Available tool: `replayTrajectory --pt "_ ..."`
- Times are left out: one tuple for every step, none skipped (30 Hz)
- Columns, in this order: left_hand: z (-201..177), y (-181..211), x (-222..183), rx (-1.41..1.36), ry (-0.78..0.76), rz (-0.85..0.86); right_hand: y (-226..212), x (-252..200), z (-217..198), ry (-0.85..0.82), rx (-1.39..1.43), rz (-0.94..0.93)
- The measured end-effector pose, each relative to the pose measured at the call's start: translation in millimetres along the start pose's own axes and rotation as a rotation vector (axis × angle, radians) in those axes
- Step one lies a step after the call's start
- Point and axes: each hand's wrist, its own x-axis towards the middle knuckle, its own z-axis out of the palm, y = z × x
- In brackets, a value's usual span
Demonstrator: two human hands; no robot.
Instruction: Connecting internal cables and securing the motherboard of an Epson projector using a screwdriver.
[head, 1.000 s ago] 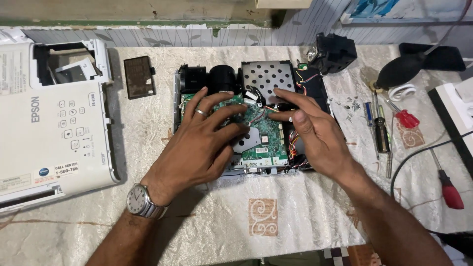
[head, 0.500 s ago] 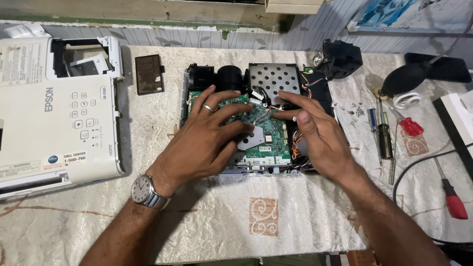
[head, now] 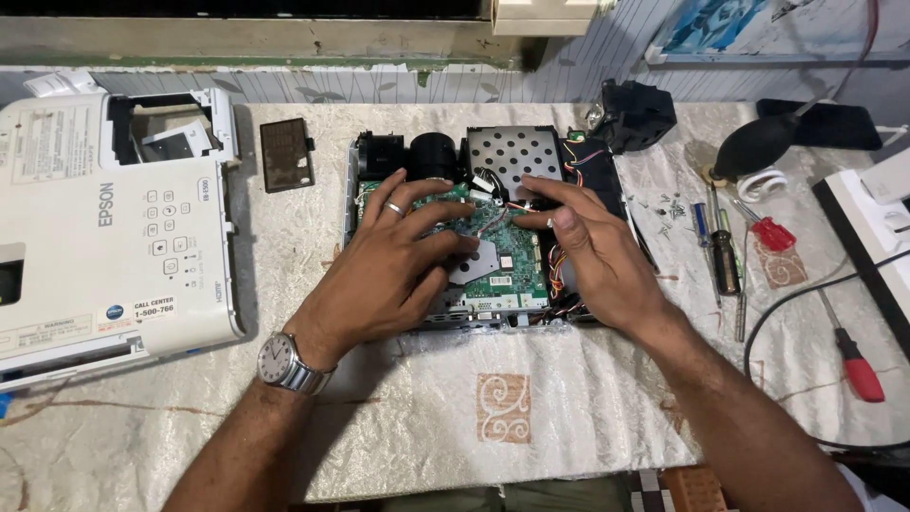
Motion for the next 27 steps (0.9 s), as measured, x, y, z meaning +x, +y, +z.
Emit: replayTrajectory --pt "-0.5 0.5 0.1 0.001 0.001 -0.001 1.1 0.0 0.3 -0.004 -0.006 -0.003" --pt "-0.7 0.6 0.2 0.002 0.002 -0.001 0.7 0.1 0.0 -0.003 -0.007 -0.004" --pt "-0.9 0.5 0.5 -0.014 0.012 -0.001 0.4 0.4 -0.3 -0.001 -0.002 -0.007" --pt "-1.0 0.3 0.3 -0.03 0.022 -0.003 0.4 0.9 -0.2 -0.001 0.005 -0.01" --pt "-1.5 0.1 0.9 -0.028 0.023 -0.004 -0.5 0.7 -0.9 -0.002 0.005 -0.012" --pt "-2.2 0.0 0.8 -0.068 0.055 -0.006 -1.2 1.1 -1.1 -0.01 0.0 0.011" --pt "-3.1 -0.2 0.6 -0.108 0.086 -0.007 -2.0 1.6 -1.2 -0.018 -0.006 0.034" --pt "-2.3 -2.5 0.2 -0.099 0.089 -0.015 -2.5 1.8 -1.5 -0.023 -0.001 0.025" --pt "-1.6 -4.9 -0.1 -0.136 0.169 -0.045 -3.0 2.2 -1.7 -0.018 0.014 0.042" --pt "-0.6 -6.6 -1.1 -0.175 0.245 -0.077 -3.4 1.3 -1.5 -0.014 0.031 0.063" --pt "-0.6 -10.4 -2.5 -0.168 0.244 -0.086 -3.3 1.2 -1.3 -0.02 0.039 0.058" --pt "-0.5 -14.7 -3.7 -0.147 0.321 -0.144 -3.2 1.2 -1.2 -0.011 0.046 0.054" --pt "-0.5 -19.0 -5.2 -0.127 0.397 -0.202 -3.1 1.3 -0.9 -0.003 0.053 0.051" --pt "-3.8 -20.6 -4.8 -0.121 0.398 -0.208 -3.3 1.5 -1.3 -0.009 0.058 0.047" --pt "-7.0 -22.4 -4.6 -0.101 0.453 -0.248 -3.4 1.8 -1.6 -0.012 0.043 0.046" --pt "-9.6 -23.9 -5.0 -0.082 0.508 -0.29 -3.6 1.4 -1.6 -0.017 0.027 0.046" --pt "-9.4 -26.3 -6.3 -0.077 0.509 -0.297 -3.9 0.5 -1.2 -0.023 0.032 0.044" --pt "-10.2 -29.1 -7.0 -0.06 0.522 -0.335 -4.2 0.9 -1.1 -0.017 0.033 0.05" --pt "-11.0 -31.9 -7.6 -0.042 0.535 -0.373 -4.7 1.2 -1.0 -0.01 0.034 0.056" --pt "-9.9 -35.3 -9.8 -0.036 0.535 -0.38 -5.6 0.8 -0.9 -0.016 0.04 0.053" --pt "-8.8 -38.7 -12.0 -0.055 0.521 -0.45 -6.5 0.4 -0.9 -0.02 0.023 0.064" --pt "-8.3 -42.8 -13.1 -0.072 0.509 -0.517 -7.3 0.8 -1.2 -0.021 0.005 0.073" --pt "-9.0 -45.4 -13.8 -0.066 0.51 -0.52 -7.0 1.4 -1.2 -0.024 0.009 0.068" --pt "-9.3 -47.7 -14.8 -0.106 0.52 -0.537 -6.7 1.2 -1.1 -0.026 -0.003 0.058" --pt "-9.7 -49.9 -15.9 -0.146 0.529 -0.554 -6.5 1.0 -1.0 -0.029 -0.014 0.048" --pt "-9.1 -52.0 -16.4 -0.14 0.532 -0.557 -6.7 1.2 -0.8 -0.031 -0.011 0.043" --pt "-8.7 -54.1 -16.9 -0.156 0.547 -0.603 -7.1 1.5 -0.8 -0.027 -0.003 0.041"
